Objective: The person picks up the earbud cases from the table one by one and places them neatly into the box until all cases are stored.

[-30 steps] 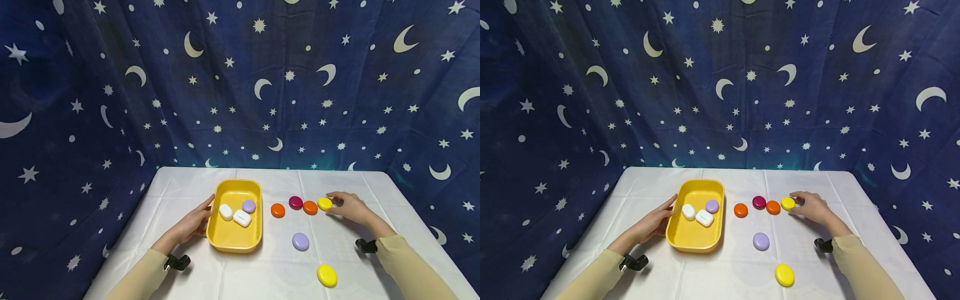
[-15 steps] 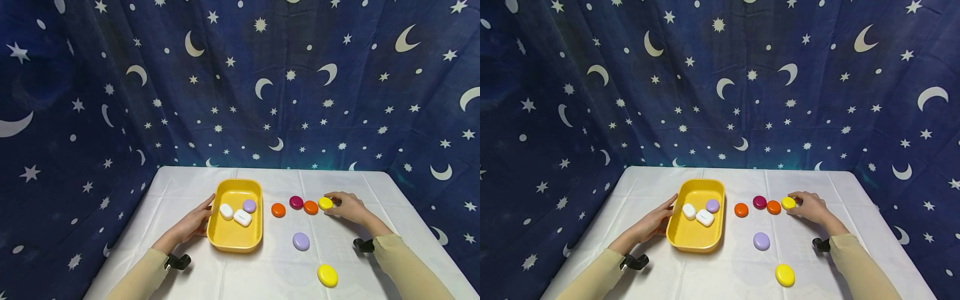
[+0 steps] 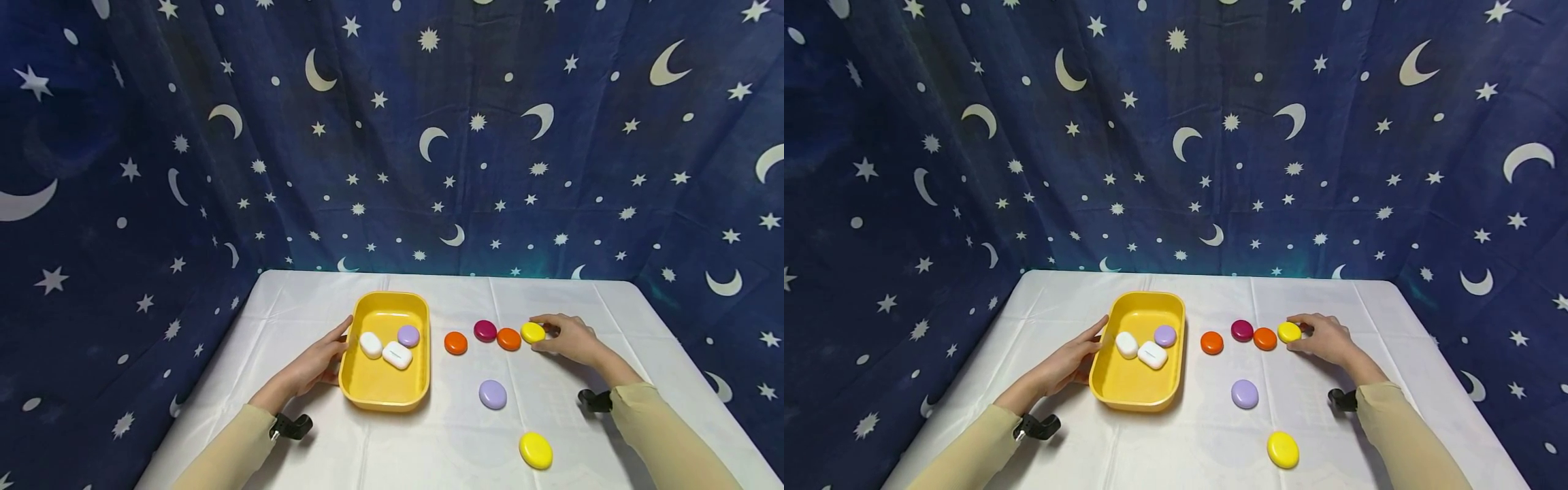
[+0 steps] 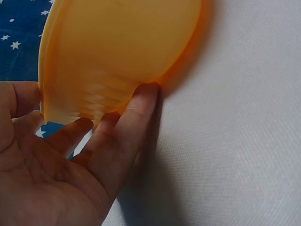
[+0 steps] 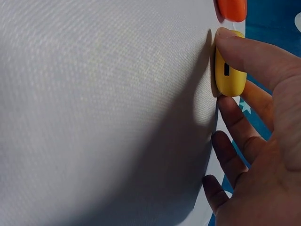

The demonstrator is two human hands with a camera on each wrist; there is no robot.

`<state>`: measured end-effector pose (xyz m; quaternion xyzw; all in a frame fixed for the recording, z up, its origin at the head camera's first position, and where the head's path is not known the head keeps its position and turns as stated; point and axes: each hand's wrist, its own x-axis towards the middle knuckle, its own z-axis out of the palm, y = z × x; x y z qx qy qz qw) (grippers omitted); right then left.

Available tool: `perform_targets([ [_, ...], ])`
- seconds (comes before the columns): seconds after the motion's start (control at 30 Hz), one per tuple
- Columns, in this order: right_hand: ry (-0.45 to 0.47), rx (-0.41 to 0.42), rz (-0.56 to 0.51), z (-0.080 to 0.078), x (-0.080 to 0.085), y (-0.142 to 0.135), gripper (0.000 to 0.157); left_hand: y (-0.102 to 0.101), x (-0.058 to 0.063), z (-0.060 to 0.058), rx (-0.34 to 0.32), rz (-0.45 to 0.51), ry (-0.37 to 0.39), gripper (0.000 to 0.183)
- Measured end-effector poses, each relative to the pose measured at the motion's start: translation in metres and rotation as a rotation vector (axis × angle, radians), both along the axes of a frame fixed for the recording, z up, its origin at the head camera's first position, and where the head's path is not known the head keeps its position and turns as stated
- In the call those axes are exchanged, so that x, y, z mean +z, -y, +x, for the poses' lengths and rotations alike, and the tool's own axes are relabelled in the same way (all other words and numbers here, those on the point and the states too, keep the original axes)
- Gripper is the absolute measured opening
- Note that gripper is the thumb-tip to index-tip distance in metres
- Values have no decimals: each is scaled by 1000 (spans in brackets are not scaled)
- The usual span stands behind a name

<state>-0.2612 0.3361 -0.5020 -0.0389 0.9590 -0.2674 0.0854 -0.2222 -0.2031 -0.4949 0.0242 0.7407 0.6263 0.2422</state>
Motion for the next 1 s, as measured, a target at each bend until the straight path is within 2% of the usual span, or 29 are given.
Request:
perform_targets([
  [0.43,1,7,-50,-2,1,-3,71,1,-2,-1,5,2,5,62],
  [0.63,-114,54,-110,-3,14,3,64,2,-3,-2,2,1,5,62],
  [0.8,-190,112,-125,-5,33,24,60,2,-2,-1,-6,1,-1,62],
  [1.0,-157,142,-140,-6,53,68,57,2,-2,-1,-4,-4,1,62],
])
